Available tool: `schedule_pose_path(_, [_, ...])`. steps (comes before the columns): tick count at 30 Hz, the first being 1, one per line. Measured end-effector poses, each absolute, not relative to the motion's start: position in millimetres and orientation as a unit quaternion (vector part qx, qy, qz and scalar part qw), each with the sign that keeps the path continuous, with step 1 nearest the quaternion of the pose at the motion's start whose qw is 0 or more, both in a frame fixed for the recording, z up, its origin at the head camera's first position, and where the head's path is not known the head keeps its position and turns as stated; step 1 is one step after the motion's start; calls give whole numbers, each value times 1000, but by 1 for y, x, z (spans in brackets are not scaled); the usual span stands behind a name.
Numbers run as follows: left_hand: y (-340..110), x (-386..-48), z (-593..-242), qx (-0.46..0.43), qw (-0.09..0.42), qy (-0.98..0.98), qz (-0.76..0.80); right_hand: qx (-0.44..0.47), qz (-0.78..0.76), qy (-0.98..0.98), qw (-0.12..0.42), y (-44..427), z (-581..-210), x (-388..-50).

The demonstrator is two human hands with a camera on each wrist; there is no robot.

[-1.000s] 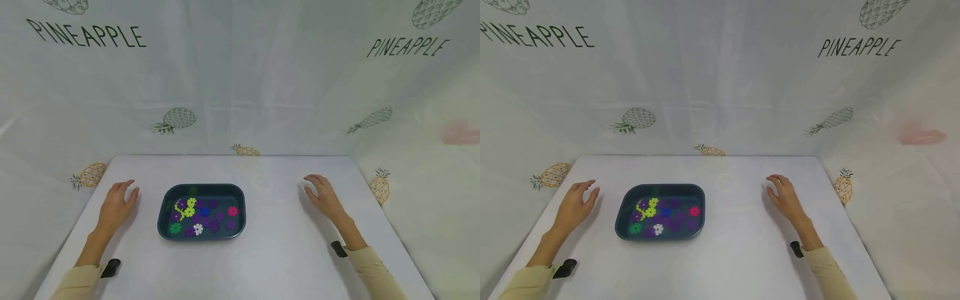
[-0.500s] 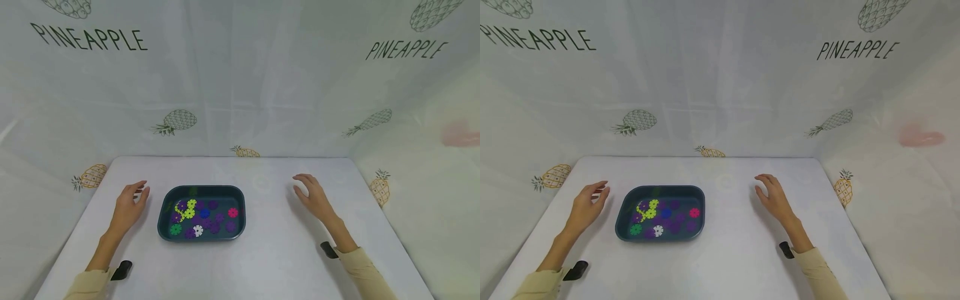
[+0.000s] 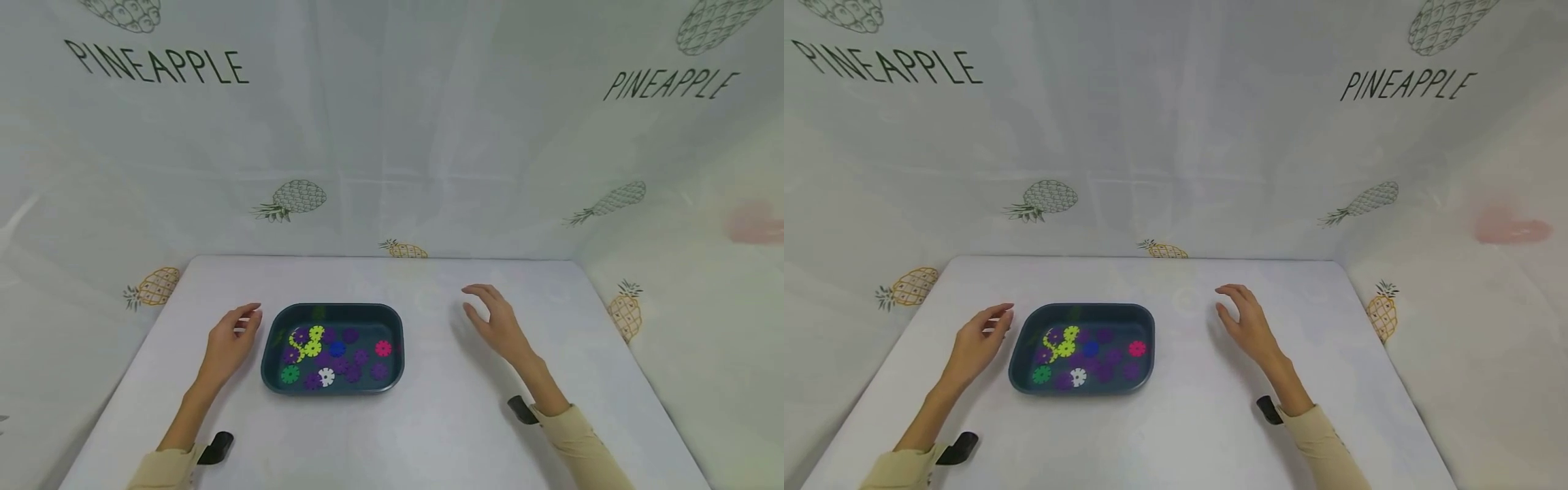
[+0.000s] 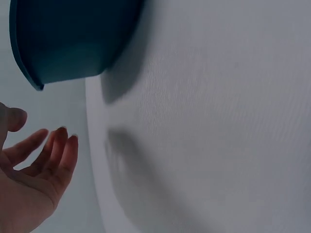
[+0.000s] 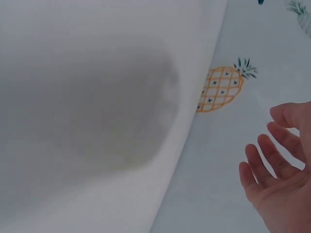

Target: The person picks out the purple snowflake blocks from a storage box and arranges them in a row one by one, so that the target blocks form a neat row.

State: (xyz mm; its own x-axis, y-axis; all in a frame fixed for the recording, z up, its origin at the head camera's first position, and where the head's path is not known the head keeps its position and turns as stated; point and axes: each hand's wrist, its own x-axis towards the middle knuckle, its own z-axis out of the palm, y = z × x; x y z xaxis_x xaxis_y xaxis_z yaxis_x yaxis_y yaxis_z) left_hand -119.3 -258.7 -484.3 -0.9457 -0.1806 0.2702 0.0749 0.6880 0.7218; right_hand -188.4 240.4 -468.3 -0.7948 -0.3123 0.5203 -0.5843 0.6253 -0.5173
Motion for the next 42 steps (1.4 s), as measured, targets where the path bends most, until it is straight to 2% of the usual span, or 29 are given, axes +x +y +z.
schedule_pose_path(12, [-244,-113,-486,44,97,-896,-432,288,372,-864,181,208,-469,-184])
schedule_pose_path(25, [-239,-107,-491,21,77,-859,-506,323,394,-850,139,169,-466,-177])
schedule_pose_path(35, [-240,-105,-488,63,32,-823,-564,345,409,-839,96,141,-467,-172])
schedule_pose_path(42, [-242,-105,-488,83,7,-817,-571,390,412,-818,94,124,-469,-169])
